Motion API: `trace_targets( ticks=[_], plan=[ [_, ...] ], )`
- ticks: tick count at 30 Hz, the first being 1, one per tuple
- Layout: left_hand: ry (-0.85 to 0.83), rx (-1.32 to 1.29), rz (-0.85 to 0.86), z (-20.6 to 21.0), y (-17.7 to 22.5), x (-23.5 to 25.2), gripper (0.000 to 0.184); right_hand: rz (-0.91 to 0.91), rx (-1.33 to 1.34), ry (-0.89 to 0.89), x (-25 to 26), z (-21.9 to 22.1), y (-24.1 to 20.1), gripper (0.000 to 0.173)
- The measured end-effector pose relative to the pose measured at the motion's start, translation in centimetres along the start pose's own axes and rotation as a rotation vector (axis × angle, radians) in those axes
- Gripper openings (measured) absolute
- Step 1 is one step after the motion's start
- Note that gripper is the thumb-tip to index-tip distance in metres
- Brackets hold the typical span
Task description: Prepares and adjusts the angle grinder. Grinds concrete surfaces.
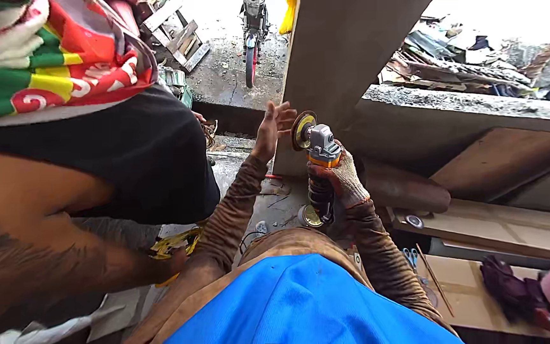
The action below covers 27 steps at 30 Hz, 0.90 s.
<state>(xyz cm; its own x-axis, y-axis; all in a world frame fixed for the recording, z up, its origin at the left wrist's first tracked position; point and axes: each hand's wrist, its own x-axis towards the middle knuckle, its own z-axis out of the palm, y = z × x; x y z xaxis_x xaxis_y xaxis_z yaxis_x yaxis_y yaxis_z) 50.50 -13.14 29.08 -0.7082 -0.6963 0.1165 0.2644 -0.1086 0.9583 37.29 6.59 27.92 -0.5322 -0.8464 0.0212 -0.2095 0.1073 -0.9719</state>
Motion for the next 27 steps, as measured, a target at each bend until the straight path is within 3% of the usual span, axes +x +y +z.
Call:
trace_targets(
  ticks=[4,7,13,17,21,27],
  plan=[
    [-0.165,0.159,0.010,0.0,-0.3,-4.9,0.054,0.084,0.310,-0.063,-0.7,-1.3,1.9,0.073],
    [-0.141,0.220,0.058,2.3,-1.2,-4.9,0.038,0.084,0.451,-0.095,-0.9,-1.7,2.9,0.068],
    [-0.087,0.343,0.105,4.7,-2.6,-3.9,0.030,0.083,0.625,-0.117,-1.1,-2.5,5.3,0.063],
    [-0.079,0.401,0.132,5.4,-3.1,-3.8,0.027,0.106,0.693,-0.116,-1.1,-2.8,5.8,0.069],
    [-0.055,0.416,0.089,5.8,-3.4,-3.8,0.025,0.116,0.678,-0.112,-1.0,-3.0,5.7,0.063],
    [-0.031,0.364,0.061,5.6,-3.7,-3.9,0.022,0.126,0.631,-0.110,-0.6,-3.3,6.4,0.069]
  ],
)
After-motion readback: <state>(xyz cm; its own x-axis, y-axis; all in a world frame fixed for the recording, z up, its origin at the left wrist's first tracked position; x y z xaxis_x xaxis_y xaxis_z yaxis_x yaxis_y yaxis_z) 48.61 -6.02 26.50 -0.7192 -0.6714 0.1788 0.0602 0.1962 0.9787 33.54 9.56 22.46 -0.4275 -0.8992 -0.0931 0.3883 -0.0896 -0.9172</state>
